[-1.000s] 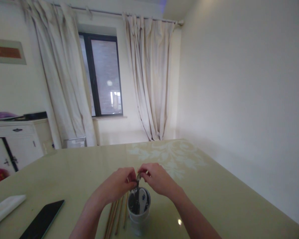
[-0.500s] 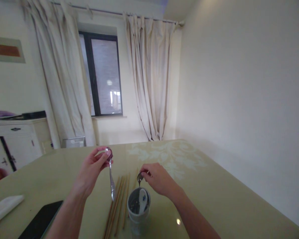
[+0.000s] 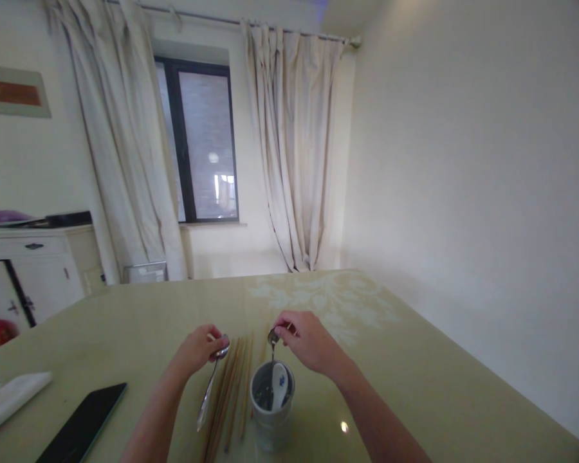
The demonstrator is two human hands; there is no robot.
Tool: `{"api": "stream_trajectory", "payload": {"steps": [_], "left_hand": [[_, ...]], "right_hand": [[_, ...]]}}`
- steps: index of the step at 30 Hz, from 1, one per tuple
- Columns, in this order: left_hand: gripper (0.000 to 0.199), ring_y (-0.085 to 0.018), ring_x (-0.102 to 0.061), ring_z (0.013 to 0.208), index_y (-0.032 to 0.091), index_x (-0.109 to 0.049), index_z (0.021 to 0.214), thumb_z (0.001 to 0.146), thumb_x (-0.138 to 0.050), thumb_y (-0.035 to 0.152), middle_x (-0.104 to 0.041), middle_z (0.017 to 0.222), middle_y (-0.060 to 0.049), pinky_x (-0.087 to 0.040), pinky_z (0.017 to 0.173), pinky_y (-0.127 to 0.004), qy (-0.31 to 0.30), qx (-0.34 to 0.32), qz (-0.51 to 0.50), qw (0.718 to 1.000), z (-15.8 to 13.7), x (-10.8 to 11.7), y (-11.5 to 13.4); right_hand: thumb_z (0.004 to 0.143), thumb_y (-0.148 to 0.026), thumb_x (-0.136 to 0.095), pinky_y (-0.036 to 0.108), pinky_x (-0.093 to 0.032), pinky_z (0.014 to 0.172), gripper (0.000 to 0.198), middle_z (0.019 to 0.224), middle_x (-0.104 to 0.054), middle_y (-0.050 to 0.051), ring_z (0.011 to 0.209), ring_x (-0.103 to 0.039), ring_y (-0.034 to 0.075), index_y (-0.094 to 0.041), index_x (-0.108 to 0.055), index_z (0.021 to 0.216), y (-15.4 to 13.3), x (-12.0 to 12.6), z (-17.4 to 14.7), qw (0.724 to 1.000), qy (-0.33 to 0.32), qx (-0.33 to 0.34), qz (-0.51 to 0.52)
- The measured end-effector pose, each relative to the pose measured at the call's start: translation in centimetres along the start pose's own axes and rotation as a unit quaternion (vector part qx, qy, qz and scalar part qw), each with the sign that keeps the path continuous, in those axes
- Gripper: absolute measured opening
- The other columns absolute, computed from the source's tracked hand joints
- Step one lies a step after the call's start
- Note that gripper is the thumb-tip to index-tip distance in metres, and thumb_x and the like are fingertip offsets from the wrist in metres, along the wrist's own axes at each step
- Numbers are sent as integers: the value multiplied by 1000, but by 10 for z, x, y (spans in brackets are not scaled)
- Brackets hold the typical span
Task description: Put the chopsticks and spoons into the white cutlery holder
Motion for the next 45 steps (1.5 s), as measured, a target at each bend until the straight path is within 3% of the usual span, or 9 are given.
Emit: {"api": "stream_trajectory", "payload": {"steps": [6,10,17,25,34,37,40,42,45], "left_hand": [[32,-20,-72,66,22,-69,79,78,-70,54,-74,67,1,-48,64,-27,20,-7,129,991,4,7,-9],[21,-20,-74,75,22,-73,79,80,-71,43,-77,73,0,-47,69,-26,35,4,176,984,7,9,-16],[11,-21,-77,93,22,-79,86,82,-72,30,-83,93,-5,-48,74,-24,41,16,216,975,6,-1,-20],[14,-21,-78,96,21,-78,95,85,-68,22,-85,101,-7,-50,76,-24,52,42,239,969,4,-15,-23],[6,-27,-78,98,20,-76,82,81,-71,20,-84,97,-11,-51,78,-29,76,40,234,968,-8,-10,-7],[10,-29,-77,103,20,-77,85,84,-68,25,-84,99,-11,-53,86,-32,87,16,221,971,-13,1,18],[30,-23,-74,111,22,-77,110,97,-55,39,-82,119,-8,-53,97,-31,91,-80,150,981,-30,9,73],[42,-26,-75,106,18,-77,113,98,-54,49,-82,116,-11,-57,93,-35,57,-200,-26,978,-52,8,119],[43,-23,-74,102,20,-77,116,97,-61,54,-82,112,-9,-58,91,-34,-7,-289,-165,943,-89,-1,173]], "right_hand": [[96,-22,-60,24,-49,67,17,79,-76,2,71,-70,16,-19,-74,87,4,15,4,988,94,15,118],[96,-29,-60,25,-51,66,18,81,-77,3,69,-70,16,-19,-72,88,3,24,4,975,140,23,174],[96,-36,-60,26,-52,67,23,81,-78,4,68,-69,17,-19,-73,87,3,31,2,967,182,25,179],[97,-42,-59,26,-52,63,25,78,-74,4,65,-67,17,-20,-69,89,4,32,2,953,232,22,191],[98,-45,-61,31,-62,71,28,85,-78,8,74,-74,20,-20,-70,91,-3,39,-3,943,260,32,204],[99,-46,-62,31,-63,71,28,88,-79,9,77,-76,21,-20,-70,93,-7,40,-5,937,270,36,217],[99,-46,-64,31,-64,70,28,88,-79,9,76,-77,21,-19,-71,94,-13,41,-8,935,276,43,219],[99,-45,-64,30,-63,68,27,86,-79,8,74,-77,21,-19,-71,93,-19,40,-10,937,271,48,217],[100,-43,-64,28,-62,65,25,84,-78,7,73,-77,20,-19,-71,93,-30,39,-15,941,259,57,208]]}}
Point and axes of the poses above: each hand's wrist, its own z-axis towards the middle knuckle, its own x-axis out of the back of the hand, y = z × x, the point moved 4 cm from there along z, towards the middle knuckle
